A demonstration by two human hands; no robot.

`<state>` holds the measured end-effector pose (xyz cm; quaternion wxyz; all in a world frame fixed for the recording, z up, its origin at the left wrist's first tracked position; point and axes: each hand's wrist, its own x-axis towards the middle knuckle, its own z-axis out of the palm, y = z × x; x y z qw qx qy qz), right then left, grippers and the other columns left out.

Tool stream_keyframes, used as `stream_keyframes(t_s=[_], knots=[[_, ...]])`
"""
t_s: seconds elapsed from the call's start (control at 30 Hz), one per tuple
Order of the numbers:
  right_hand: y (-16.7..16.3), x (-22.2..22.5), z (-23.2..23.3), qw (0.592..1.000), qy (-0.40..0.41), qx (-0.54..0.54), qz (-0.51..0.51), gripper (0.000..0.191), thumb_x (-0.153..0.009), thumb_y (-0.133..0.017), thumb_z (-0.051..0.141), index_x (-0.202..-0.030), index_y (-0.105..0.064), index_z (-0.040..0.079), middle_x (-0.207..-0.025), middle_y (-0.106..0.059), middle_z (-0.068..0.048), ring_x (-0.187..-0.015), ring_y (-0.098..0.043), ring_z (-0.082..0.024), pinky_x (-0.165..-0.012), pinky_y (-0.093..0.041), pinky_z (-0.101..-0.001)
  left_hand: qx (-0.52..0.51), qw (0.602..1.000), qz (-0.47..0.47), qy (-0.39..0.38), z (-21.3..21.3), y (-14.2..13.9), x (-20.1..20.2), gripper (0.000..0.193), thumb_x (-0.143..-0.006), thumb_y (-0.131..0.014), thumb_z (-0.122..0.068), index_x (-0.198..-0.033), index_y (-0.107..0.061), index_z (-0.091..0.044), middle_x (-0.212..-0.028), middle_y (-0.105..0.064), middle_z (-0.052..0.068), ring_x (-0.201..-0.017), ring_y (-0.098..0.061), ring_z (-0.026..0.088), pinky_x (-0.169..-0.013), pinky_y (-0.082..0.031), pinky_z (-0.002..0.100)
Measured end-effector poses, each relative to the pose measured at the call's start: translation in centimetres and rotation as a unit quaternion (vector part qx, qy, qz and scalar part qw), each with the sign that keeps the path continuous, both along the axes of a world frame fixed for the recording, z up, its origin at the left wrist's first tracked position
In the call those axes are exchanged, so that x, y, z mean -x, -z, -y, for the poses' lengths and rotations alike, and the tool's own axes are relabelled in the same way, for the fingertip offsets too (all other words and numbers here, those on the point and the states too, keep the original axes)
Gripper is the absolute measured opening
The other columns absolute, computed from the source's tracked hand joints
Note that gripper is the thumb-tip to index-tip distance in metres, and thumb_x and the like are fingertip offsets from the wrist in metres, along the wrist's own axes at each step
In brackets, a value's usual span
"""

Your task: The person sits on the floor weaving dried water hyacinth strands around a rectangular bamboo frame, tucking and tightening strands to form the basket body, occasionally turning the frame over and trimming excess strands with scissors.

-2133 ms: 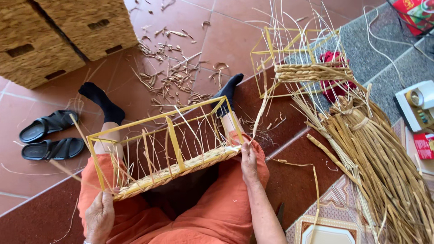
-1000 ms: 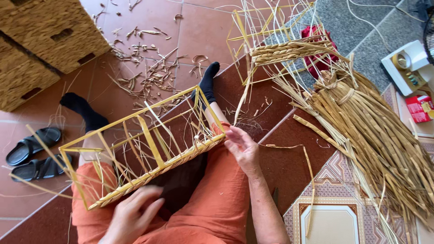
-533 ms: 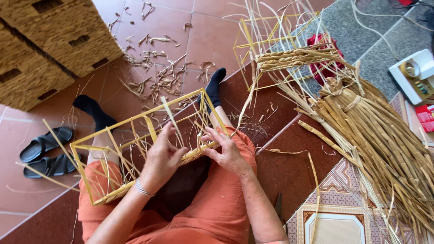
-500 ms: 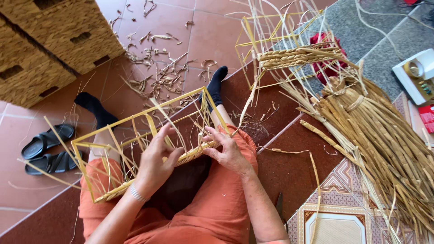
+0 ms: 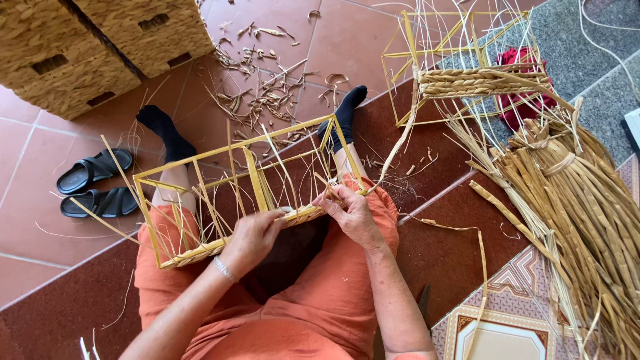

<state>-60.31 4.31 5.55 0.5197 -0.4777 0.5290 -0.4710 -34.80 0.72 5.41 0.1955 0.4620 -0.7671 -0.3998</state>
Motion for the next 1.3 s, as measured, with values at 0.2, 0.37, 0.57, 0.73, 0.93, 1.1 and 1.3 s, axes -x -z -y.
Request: stream_keyframes(t_s=[0.2, 0.37, 0.57, 0.73, 0.93, 1.1, 1.3], knots=[[1.9, 0.2, 0.7, 0.998, 0.005, -0.019, 0.062, 0.014, -0.105, -0.06, 0.015, -0.103, -0.065, 0.002, -0.092, -0.074, -0.006, -0.086, -0.071, -0.01, -0.081, -0.06, -0.0262, -0.058, 0.998, -0.025, -0.009, 5.0, 2.1, 1.9, 0.013, -0.095, -0.07, -0.015, -0.097, -0.073, -0.003, -0.079, -0.071, 0.009, -0.07, -0.069, 0.024, -0.065, -0.056, 0.037], [2.4, 0.1, 1.3, 0.992, 0.035, -0.038, 0.112, 0.013, -0.104, -0.06, 0.013, -0.107, -0.063, 0.0, -0.09, -0.074, -0.008, -0.082, -0.07, -0.011, -0.078, -0.059, -0.0272, -0.325, 0.926, -0.191, 0.016, 6.6, 0.0, 2.5, 0.046, -0.085, -0.068, -0.008, -0.131, -0.06, -0.009, -0.076, -0.064, -0.004, -0.065, -0.057, 0.006, -0.055, -0.048, 0.028], [0.2, -0.8, 0.9, 0.998, 0.012, -0.034, 0.047, 0.018, -0.105, -0.06, 0.013, -0.114, -0.066, -0.001, -0.1, -0.075, -0.006, -0.094, -0.069, -0.011, -0.085, -0.057, -0.0254, -0.18, 0.974, -0.073, 0.119, 7.3, -4.7, 3.8, 0.057, -0.079, -0.084, -0.02, -0.132, -0.065, -0.012, -0.069, -0.058, -0.001, -0.064, -0.052, 0.005, -0.057, -0.047, 0.025], [-2.2, -1.9, 0.9, 0.99, -0.007, 0.097, -0.102, 0.027, -0.108, -0.056, 0.015, -0.127, -0.066, -0.002, -0.107, -0.073, -0.006, -0.101, -0.067, -0.011, -0.088, -0.054, -0.0251, -0.049, 0.987, -0.083, 0.126, 8.6, -7.3, 5.7, 0.036, -0.076, -0.088, -0.02, -0.105, -0.072, -0.008, -0.071, -0.055, 0.001, -0.062, -0.049, 0.008, -0.053, -0.045, 0.027], [-2.9, -3.3, 0.7, 0.997, 0.017, 0.059, -0.044, 0.031, -0.108, -0.054, 0.017, -0.129, -0.065, -0.003, -0.104, -0.072, -0.004, -0.098, -0.065, -0.009, -0.085, -0.053, -0.0242, -0.035, 0.983, -0.121, 0.132, 8.9, -8.6, 6.2, 0.028, -0.075, -0.087, -0.016, -0.086, -0.066, -0.002, -0.07, -0.053, 0.002, -0.062, -0.046, 0.008, -0.053, -0.044, 0.027], [-2.4, -3.8, 0.5, 0.997, 0.019, 0.069, -0.001, 0.034, -0.111, -0.052, 0.02, -0.131, -0.064, -0.005, -0.107, -0.068, -0.001, -0.102, -0.061, -0.008, -0.089, -0.051, -0.0229, -0.075, 0.978, -0.142, 0.13, 8.7, -8.9, 6.3, 0.025, -0.077, -0.085, -0.015, -0.084, -0.064, -0.003, -0.069, -0.054, -0.002, -0.063, -0.048, 0.005, -0.053, -0.046, 0.025], [-2.0, -3.8, 0.3, 0.993, 0.021, 0.067, 0.091, 0.033, -0.11, -0.054, 0.019, -0.134, -0.064, -0.003, -0.11, -0.066, 0.002, -0.102, -0.058, -0.005, -0.088, -0.049, -0.0208, -0.135, 0.962, -0.196, 0.132, 8.1, -9.5, 6.3, 0.02, -0.081, -0.083, -0.008, -0.091, -0.066, -0.003, -0.072, -0.057, -0.006, -0.067, -0.05, 0.001, -0.056, -0.048, 0.021]])
